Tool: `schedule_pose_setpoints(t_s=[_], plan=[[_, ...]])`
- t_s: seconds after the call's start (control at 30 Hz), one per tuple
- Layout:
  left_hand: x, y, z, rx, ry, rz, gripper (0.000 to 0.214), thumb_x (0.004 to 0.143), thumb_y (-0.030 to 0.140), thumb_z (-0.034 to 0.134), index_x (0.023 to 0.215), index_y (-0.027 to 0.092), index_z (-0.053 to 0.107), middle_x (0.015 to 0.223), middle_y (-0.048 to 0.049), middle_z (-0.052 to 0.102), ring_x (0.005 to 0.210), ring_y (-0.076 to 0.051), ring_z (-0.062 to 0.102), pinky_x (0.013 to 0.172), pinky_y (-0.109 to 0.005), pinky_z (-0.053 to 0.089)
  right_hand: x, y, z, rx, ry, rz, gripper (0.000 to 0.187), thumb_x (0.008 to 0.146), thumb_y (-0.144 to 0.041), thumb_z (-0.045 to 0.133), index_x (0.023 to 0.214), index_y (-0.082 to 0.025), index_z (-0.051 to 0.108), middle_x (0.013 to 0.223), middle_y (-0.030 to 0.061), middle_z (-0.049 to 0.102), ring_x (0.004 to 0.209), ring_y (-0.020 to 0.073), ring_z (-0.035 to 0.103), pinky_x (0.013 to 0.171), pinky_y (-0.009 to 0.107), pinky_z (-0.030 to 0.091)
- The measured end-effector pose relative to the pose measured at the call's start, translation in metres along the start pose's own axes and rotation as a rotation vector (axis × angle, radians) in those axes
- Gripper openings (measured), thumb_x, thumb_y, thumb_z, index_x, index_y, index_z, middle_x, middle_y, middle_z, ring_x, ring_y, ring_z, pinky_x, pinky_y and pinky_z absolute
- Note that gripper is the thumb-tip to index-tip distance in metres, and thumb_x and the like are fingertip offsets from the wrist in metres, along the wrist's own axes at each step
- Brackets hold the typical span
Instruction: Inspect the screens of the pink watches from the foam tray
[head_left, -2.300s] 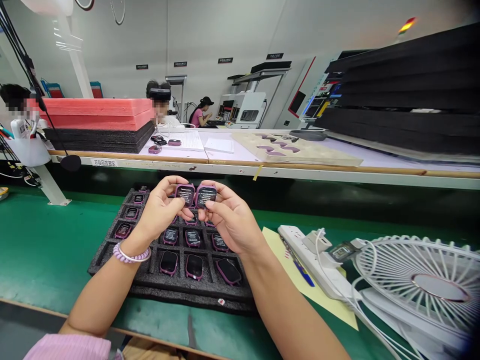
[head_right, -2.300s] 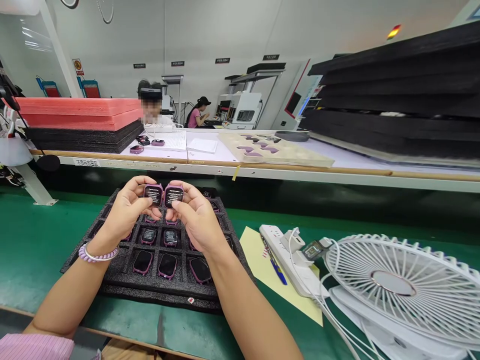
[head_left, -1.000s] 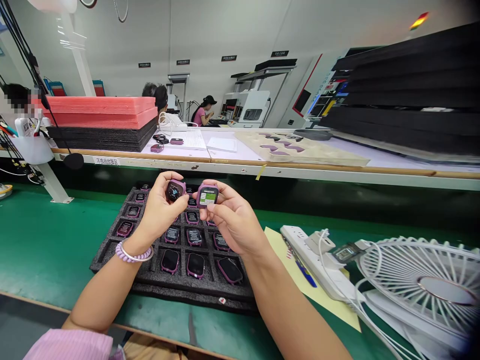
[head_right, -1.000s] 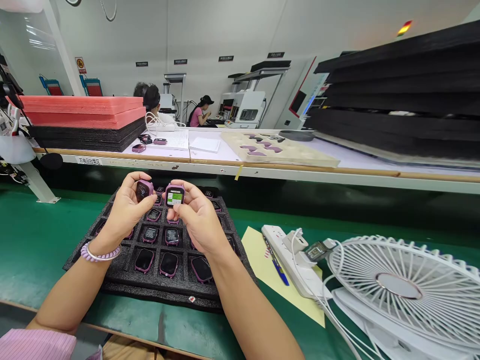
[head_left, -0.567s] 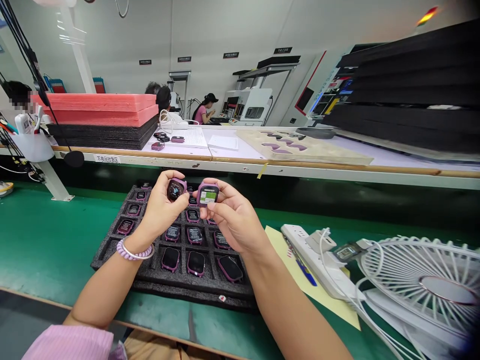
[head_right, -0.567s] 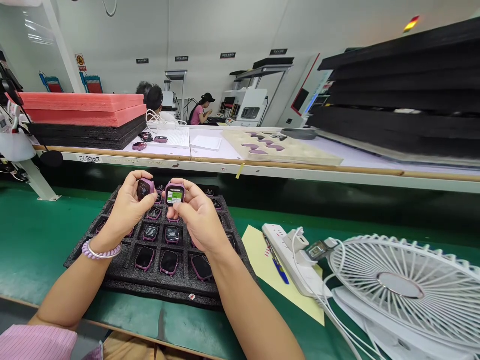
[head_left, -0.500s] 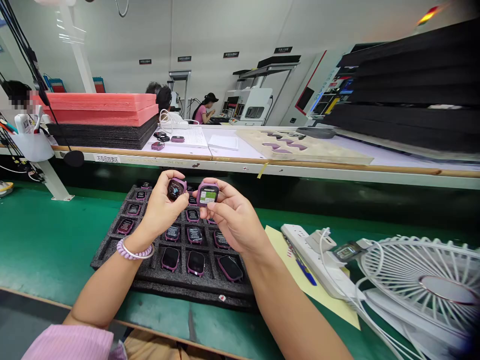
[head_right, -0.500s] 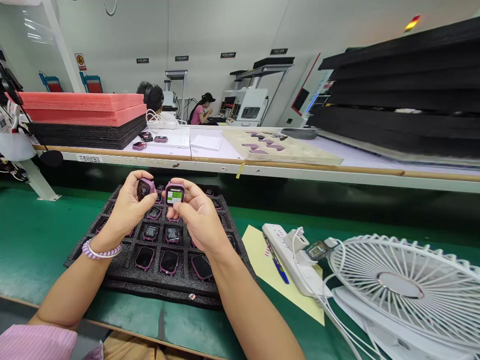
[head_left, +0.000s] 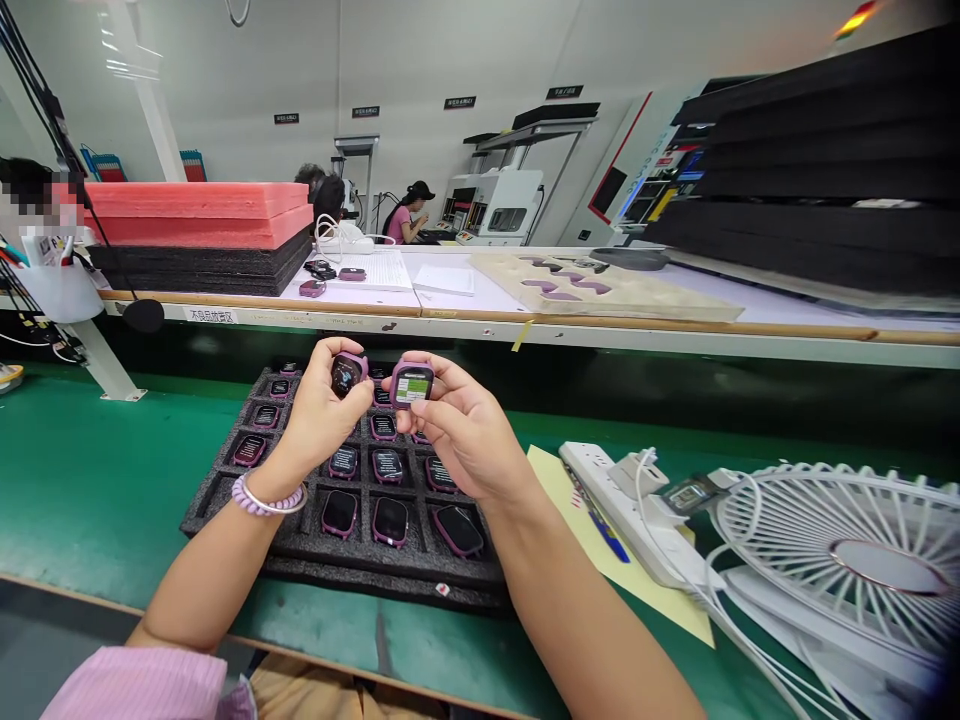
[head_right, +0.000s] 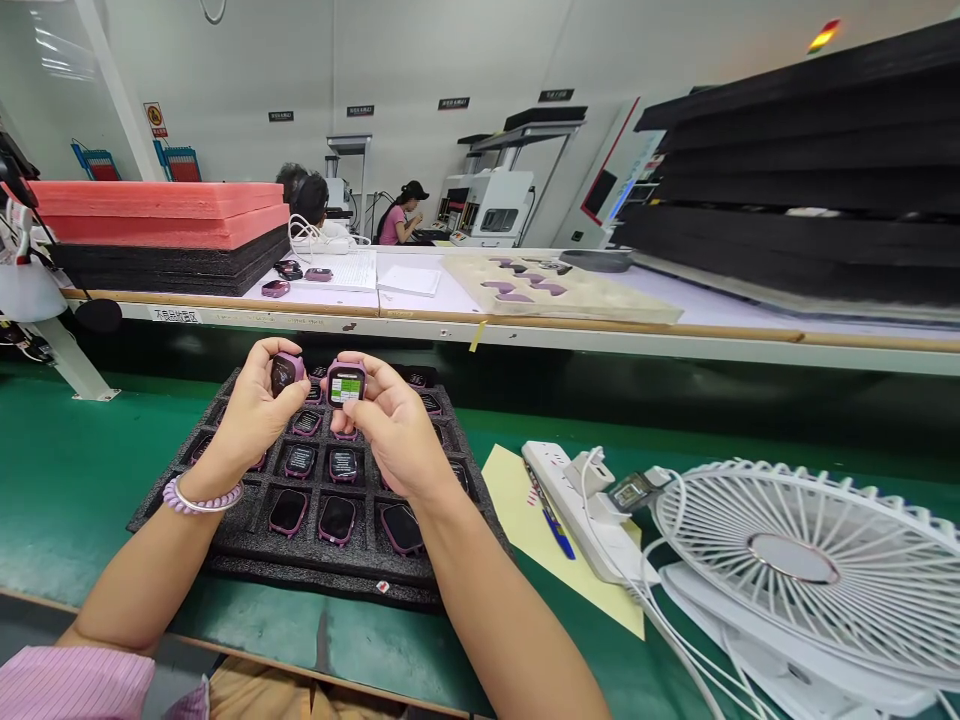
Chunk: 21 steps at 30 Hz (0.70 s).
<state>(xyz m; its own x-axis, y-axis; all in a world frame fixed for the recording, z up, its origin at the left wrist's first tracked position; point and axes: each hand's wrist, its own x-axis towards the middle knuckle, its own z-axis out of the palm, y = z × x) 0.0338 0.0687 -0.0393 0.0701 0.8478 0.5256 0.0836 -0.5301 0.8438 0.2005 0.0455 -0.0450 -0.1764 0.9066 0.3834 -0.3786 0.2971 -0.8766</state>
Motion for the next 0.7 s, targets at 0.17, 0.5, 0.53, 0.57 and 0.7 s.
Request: schedule_pose_setpoints(t_s=[0.17, 0.5, 0.53, 0.57, 0.7], plan=[[0.0005, -0.0019, -0.0003, -0.040, 0.016, -0.020, 0.037, 0.076, 0.022, 0.063, 0.111, 0.019, 0.049, 0.087, 0.0017, 0.054, 0.076, -0.011, 0.050, 0.072, -0.025, 0.041, 0.0003, -0.0001, 0.0012, -0.003, 0.013, 0.004, 0.050, 0.072, -0.024, 0.075, 0.119, -0.019, 0.058, 0.096, 0.0028, 0.068, 0.064, 0.0134, 0.058, 0.063, 0.027, 0.047], [0.0013, -0.0031, -0.0005, -0.013, 0.026, -0.002, 0.037, 0.076, 0.023, 0.062, 0.111, 0.019, 0.050, 0.087, 0.0017, 0.054, 0.075, -0.011, 0.051, 0.072, -0.026, 0.042, -0.0010, -0.0018, 0.0013, -0.012, 0.014, 0.012, 0.049, 0.072, -0.023, 0.074, 0.119, -0.020, 0.058, 0.096, 0.0024, 0.067, 0.065, 0.0140, 0.059, 0.063, 0.028, 0.047], [0.0013, -0.0027, -0.0005, -0.018, 0.026, -0.004, 0.037, 0.076, 0.023, 0.062, 0.111, 0.019, 0.050, 0.087, 0.0018, 0.054, 0.075, -0.011, 0.050, 0.072, -0.026, 0.042, -0.0011, -0.0019, 0.0015, -0.009, 0.017, 0.013, 0.050, 0.072, -0.023, 0.074, 0.119, -0.020, 0.058, 0.096, 0.0022, 0.067, 0.065, 0.0139, 0.059, 0.063, 0.028, 0.047], [0.0014, -0.0024, -0.0006, -0.015, 0.026, -0.003, 0.037, 0.076, 0.023, 0.062, 0.111, 0.019, 0.050, 0.087, 0.0018, 0.054, 0.075, -0.011, 0.050, 0.071, -0.026, 0.041, -0.0011, -0.0020, 0.0016, -0.006, 0.020, 0.014, 0.050, 0.072, -0.023, 0.075, 0.119, -0.020, 0.058, 0.096, 0.0020, 0.067, 0.065, 0.0138, 0.059, 0.063, 0.028, 0.047], [0.0013, -0.0011, -0.0019, 0.052, 0.033, 0.009, 0.035, 0.076, 0.021, 0.060, 0.109, 0.019, 0.051, 0.087, 0.0017, 0.053, 0.076, -0.011, 0.049, 0.071, -0.026, 0.039, -0.0007, -0.0019, 0.0021, -0.005, 0.022, 0.020, 0.050, 0.071, -0.024, 0.075, 0.118, -0.019, 0.058, 0.095, 0.0019, 0.066, 0.065, 0.0139, 0.059, 0.063, 0.027, 0.046]])
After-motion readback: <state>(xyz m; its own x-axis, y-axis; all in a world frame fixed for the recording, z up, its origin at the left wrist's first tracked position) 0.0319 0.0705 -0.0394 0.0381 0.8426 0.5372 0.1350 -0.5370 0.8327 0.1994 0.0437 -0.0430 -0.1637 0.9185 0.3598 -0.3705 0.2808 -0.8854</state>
